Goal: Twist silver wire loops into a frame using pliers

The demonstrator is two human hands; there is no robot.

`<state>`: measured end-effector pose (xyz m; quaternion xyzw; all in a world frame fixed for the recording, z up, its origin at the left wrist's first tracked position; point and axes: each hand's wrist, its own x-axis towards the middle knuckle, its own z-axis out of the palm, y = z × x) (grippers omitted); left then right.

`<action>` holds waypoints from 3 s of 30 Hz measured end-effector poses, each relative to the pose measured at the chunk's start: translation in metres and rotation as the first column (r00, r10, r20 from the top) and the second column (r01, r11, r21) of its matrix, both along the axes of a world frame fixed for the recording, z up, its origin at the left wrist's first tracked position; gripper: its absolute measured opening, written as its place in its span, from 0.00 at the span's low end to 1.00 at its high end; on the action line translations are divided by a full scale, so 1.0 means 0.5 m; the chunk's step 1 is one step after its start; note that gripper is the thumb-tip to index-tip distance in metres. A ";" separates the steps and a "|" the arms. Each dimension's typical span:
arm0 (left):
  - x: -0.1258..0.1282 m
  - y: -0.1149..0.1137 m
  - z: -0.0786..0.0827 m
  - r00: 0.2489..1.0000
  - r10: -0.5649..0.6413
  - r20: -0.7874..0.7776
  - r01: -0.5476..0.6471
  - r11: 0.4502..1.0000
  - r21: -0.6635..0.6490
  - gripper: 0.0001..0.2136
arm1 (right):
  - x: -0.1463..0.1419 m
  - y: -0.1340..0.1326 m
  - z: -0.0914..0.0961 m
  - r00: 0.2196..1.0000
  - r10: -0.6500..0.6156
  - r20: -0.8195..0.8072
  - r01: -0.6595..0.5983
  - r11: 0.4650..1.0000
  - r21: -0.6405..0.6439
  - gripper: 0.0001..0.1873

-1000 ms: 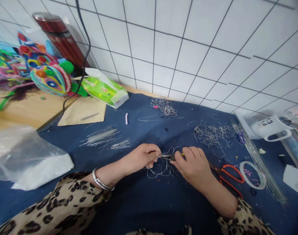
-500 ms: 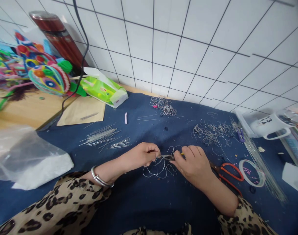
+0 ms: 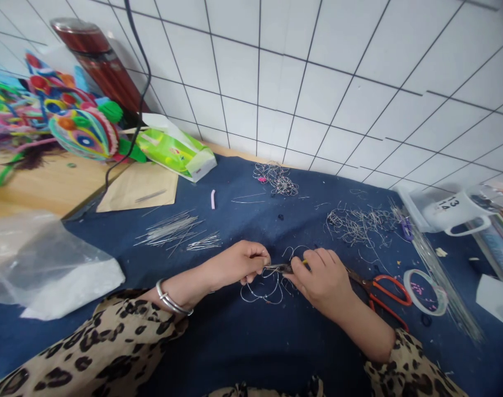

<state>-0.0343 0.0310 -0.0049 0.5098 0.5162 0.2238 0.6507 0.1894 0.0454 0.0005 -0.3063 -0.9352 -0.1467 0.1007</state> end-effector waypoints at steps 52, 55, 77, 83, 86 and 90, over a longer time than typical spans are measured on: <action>0.000 -0.005 0.003 0.994 -0.108 -0.025 0.110 0.988 0.107 0.09 | -0.009 -0.020 0.031 0.994 -0.081 0.075 0.085 0.996 -0.042 0.12; 0.000 -0.007 0.003 0.990 -0.123 -0.062 0.130 0.984 0.119 0.09 | -0.009 -0.023 0.029 0.992 -0.088 0.092 0.092 0.995 -0.037 0.11; 0.001 -0.008 0.013 0.938 -0.206 -0.280 0.285 0.915 0.284 0.12 | -0.012 -0.022 0.026 0.992 -0.106 0.074 0.113 0.989 -0.095 0.05; 0.000 -0.007 0.012 0.941 -0.200 -0.273 0.273 0.925 0.264 0.11 | -0.011 -0.021 0.014 0.993 -0.107 0.056 0.114 0.983 -0.141 0.08; -0.001 -0.006 0.010 0.945 -0.195 -0.262 0.261 0.933 0.246 0.11 | -0.011 -0.022 0.008 0.993 -0.116 0.022 0.118 0.980 -0.159 0.10; -0.002 -0.006 0.007 0.942 -0.198 -0.272 0.271 0.927 0.261 0.11 | -0.010 -0.022 0.000 0.992 -0.129 0.012 0.129 0.971 -0.200 0.11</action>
